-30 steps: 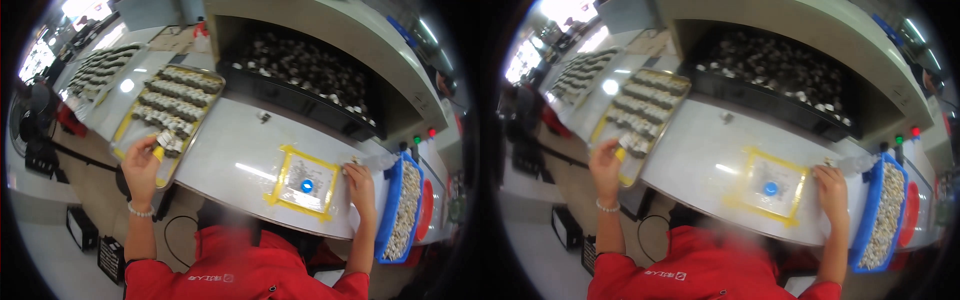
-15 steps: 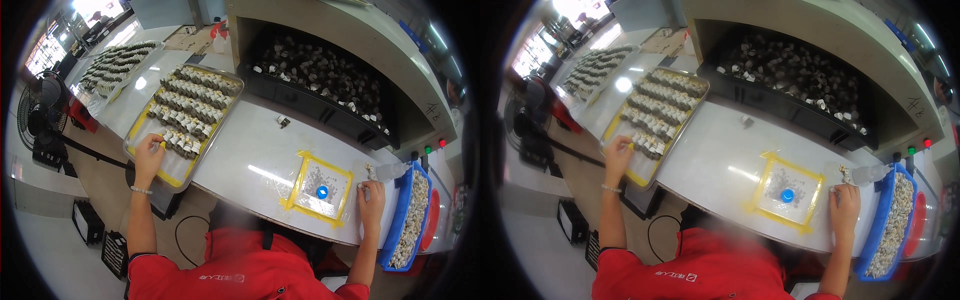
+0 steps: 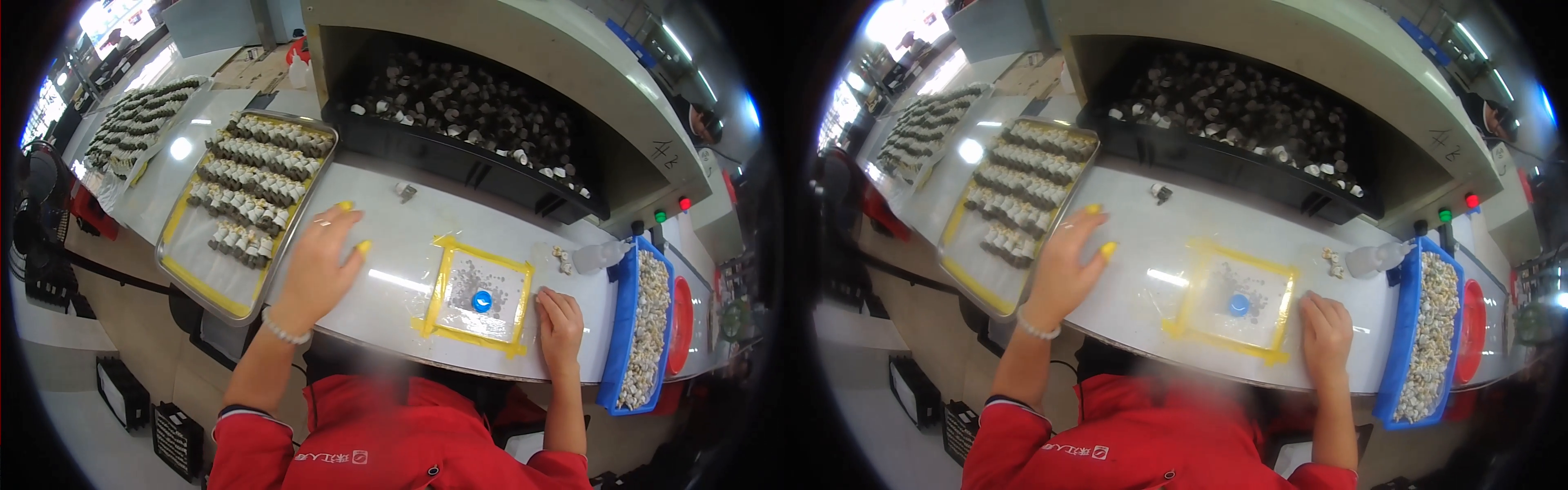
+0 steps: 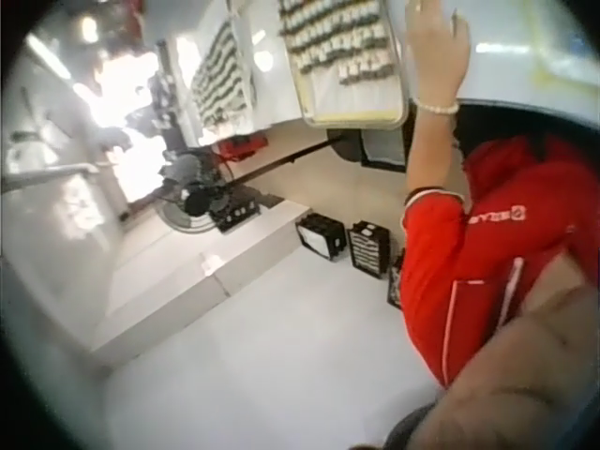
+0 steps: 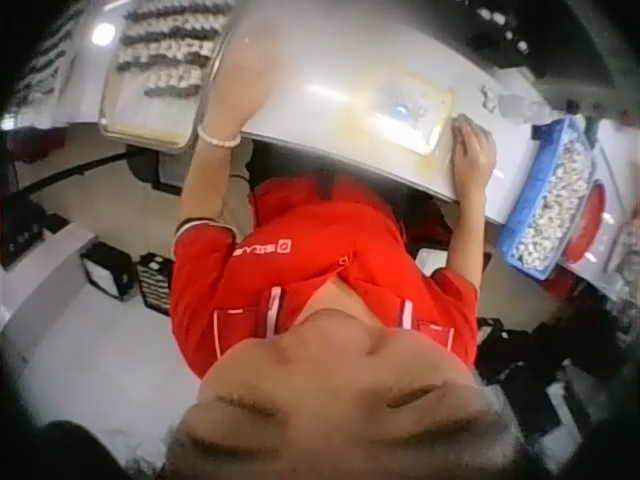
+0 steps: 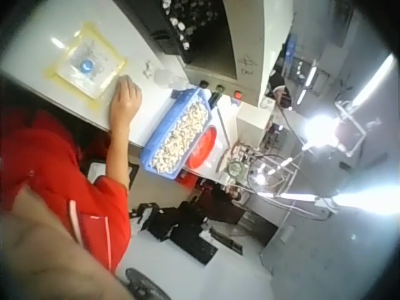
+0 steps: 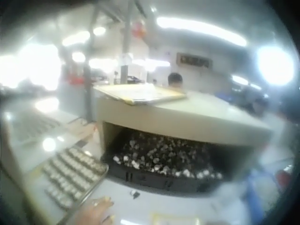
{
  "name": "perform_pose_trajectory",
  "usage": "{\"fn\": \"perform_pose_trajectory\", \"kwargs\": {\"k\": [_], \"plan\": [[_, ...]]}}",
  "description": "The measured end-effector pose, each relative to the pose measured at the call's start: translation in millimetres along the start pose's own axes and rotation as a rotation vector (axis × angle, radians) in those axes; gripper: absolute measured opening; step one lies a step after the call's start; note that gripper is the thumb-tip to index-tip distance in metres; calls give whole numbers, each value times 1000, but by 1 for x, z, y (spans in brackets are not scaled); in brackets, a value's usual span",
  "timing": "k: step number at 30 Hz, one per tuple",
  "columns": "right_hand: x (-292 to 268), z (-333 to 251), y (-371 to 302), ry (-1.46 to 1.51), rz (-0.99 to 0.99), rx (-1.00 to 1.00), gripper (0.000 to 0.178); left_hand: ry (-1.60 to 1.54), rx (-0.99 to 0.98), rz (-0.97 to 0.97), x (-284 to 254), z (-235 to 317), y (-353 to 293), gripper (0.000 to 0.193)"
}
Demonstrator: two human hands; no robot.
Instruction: The person assembles small mechanical or electronic components by hand, picking them from storage bins and placing them onto plastic trays.
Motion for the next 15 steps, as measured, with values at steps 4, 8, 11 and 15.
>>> {"fn": "perform_pose_trajectory", "kwargs": {"k": [4,8,11,15], "plan": [[-6,5,-4,81,-6,122,22,-59,-138,-182,56,15,46,34],[-5,5,-6,79,-22,131,23,82,-185,-256,97,2,66,28],[-4,8,-6,107,-31,188,21,210,-93,-190,112,-9,64,24],[1,8,-2,190,-94,213,21,79,-73,-210,100,-2,58,25]]}}
Point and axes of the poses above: each hand's wrist, its own y-axis towards the middle knuckle, its own x-axis out of the palm, z = x × y, the point moved 6 cm from there along y, towards the middle knuckle, and after that the axes turned 1 degree about -x, right-handed, at the moved point
